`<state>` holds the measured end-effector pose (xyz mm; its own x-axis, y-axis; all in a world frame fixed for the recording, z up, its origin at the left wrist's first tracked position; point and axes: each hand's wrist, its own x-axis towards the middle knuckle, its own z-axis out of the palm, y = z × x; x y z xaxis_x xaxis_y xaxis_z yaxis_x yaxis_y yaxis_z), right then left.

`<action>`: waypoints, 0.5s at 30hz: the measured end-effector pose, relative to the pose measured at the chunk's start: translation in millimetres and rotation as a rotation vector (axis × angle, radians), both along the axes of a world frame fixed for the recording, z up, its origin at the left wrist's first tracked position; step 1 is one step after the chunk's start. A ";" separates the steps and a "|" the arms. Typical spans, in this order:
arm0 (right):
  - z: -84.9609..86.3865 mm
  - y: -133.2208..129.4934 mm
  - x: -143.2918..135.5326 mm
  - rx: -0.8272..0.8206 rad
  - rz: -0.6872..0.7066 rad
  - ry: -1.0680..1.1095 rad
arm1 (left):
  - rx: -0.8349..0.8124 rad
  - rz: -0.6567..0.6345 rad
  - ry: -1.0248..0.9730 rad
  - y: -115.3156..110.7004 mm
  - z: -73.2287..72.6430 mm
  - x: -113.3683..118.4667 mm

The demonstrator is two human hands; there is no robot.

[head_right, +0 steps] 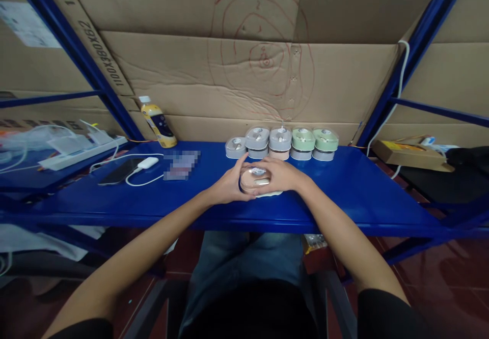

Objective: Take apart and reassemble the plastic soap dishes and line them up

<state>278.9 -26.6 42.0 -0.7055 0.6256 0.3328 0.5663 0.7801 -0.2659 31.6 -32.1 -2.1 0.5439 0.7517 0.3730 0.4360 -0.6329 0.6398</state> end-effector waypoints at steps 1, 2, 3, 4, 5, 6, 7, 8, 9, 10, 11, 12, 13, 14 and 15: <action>0.8 -0.6 -0.1 0.001 -0.004 -0.012 | -0.001 -0.003 0.010 -0.6 0.7 0.2; 1.9 -1.4 -0.3 0.001 -0.005 -0.022 | 0.001 -0.009 0.020 -1.1 1.3 0.3; 3.2 -2.4 -0.6 0.000 -0.006 -0.031 | 0.005 -0.014 0.029 -1.5 2.0 0.3; 4.6 -3.8 -1.0 -0.001 -0.007 -0.042 | 0.009 -0.017 0.038 -1.9 2.5 0.3; 6.1 -5.3 -1.5 -0.002 -0.010 -0.053 | 0.010 -0.020 0.048 -2.2 3.0 0.3; 7.7 -6.9 -2.0 -0.002 -0.014 -0.064 | 0.010 -0.020 0.056 -2.5 3.4 0.2; 9.1 -8.7 -2.6 -0.001 -0.019 -0.073 | 0.009 -0.022 0.062 -2.8 3.6 0.0; 10.4 -10.4 -3.3 0.001 -0.025 -0.082 | 0.007 -0.026 0.066 -3.0 3.7 -0.3; 11.4 -12.0 -3.9 0.006 -0.030 -0.090 | 0.004 -0.033 0.068 -3.2 3.5 -0.5; 12.2 -13.3 -4.5 0.010 -0.035 -0.098 | 0.005 -0.042 0.066 -3.5 3.1 -0.8; 12.6 -14.5 -5.1 0.015 -0.038 -0.105 | 0.008 -0.050 0.062 -3.8 2.6 -1.0; 12.8 -15.4 -5.6 0.019 -0.042 -0.111 | 0.012 -0.055 0.059 -4.3 2.0 -1.1; 12.7 -16.0 -6.0 0.025 -0.047 -0.114 | 0.020 -0.056 0.058 -5.0 1.5 -1.0; 12.6 -16.5 -6.4 0.029 -0.047 -0.113 | 0.029 -0.056 0.060 -5.8 1.2 -0.8; 12.4 -17.0 -6.8 0.035 -0.043 -0.104 | 0.039 -0.055 0.066 -6.9 1.3 -0.3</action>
